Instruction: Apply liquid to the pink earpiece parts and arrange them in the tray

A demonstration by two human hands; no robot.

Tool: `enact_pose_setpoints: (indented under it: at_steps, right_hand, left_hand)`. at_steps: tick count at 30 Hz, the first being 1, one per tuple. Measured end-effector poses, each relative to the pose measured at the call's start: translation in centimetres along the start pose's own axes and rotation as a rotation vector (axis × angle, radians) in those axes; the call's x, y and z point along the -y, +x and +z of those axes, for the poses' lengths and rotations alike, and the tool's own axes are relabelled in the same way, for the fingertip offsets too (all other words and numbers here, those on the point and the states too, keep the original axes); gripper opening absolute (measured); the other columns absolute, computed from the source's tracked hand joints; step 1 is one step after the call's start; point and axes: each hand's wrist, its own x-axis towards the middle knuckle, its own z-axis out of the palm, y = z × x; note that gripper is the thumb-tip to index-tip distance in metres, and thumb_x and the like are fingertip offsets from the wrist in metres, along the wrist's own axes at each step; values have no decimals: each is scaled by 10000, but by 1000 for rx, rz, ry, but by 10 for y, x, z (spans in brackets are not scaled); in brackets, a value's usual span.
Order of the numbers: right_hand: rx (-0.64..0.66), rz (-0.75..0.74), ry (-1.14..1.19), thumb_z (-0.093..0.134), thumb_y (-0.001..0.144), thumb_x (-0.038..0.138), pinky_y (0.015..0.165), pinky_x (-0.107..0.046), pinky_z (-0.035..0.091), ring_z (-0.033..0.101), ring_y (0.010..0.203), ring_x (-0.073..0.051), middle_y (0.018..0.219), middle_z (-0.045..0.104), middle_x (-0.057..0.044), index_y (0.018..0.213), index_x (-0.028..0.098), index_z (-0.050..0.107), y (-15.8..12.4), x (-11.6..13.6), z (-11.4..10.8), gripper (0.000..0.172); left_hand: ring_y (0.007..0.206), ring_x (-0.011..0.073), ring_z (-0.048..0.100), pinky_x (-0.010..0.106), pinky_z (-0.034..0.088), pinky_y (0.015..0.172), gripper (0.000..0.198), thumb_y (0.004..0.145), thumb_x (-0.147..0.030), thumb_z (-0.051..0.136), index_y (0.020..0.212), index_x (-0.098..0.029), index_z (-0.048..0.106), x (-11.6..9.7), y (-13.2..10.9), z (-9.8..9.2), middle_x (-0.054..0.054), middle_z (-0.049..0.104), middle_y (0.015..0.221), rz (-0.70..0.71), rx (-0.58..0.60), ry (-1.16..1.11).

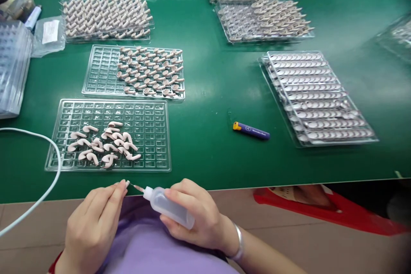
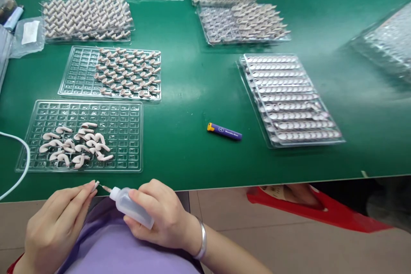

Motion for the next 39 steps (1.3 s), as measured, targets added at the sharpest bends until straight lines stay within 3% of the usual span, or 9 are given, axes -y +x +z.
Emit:
enact_pose_setpoints:
  at_steps: [4,8,10,13,17,20,24,34,39]
  right_hand:
    - [-44,54,93,622,841,203,586,-313,538,590,692,-188,895,646,-82,1290,182,469,-2,2,-4,475]
    - [-83,275,230,639,840,215,664,-299,558,633,774,-188,1012,640,-94,1274,200,474,-2,9,-5,465]
    - [-84,346,306,616,835,180,701,-299,560,639,812,-190,1029,625,-96,1309,195,447,-1,15,-1,503]
    - [-52,305,365,605,823,124,679,-294,552,616,786,-181,926,609,-62,1327,200,441,3,21,10,535]
    - [-85,133,144,598,844,78,639,-290,524,583,750,-173,891,588,-54,1161,210,561,3,22,26,345]
    - [-109,59,-32,589,864,86,656,-327,485,559,704,-169,842,584,-47,1032,191,594,0,19,31,199]
    - [-97,47,-101,582,872,86,668,-341,453,550,710,-174,829,584,-51,1010,177,584,-2,16,33,165]
    - [-112,65,-115,569,865,89,650,-337,441,531,689,-174,824,570,-42,1009,199,577,-2,16,35,181]
    - [-98,52,-126,530,876,79,651,-340,440,522,697,-173,819,567,-46,998,193,566,0,16,33,171]
  left_hand:
    - [766,159,658,279,523,769,354,771,-2,716,1112,-72,653,1,0,0,86,720,892,-38,-27,-22]
    - [826,157,695,262,553,805,300,830,-41,658,1102,-165,676,-4,-8,-6,61,739,951,-203,-49,-249]
    - [839,168,716,260,578,795,240,862,-124,639,1079,-210,696,-12,-13,-9,46,754,980,-391,6,-463]
    - [741,189,729,249,598,668,165,850,-318,668,954,-209,735,-26,-18,-8,56,771,898,-832,185,-916]
    - [486,142,618,230,520,478,361,684,-503,790,781,-164,715,-36,-18,7,30,695,600,-1394,333,-1453]
    - [466,100,553,178,418,428,422,576,-510,856,732,-150,699,-37,-18,19,5,655,568,-1608,360,-1576]
    - [495,93,535,176,391,448,441,548,-505,870,734,-140,711,-36,-17,25,15,665,604,-1684,362,-1583]
    - [463,72,449,181,350,415,488,501,-554,861,708,-134,727,-41,-4,23,32,659,599,-1639,333,-1495]
    - [465,79,449,184,357,411,467,553,-554,839,713,-130,727,-41,-9,24,25,630,577,-1590,340,-1498]
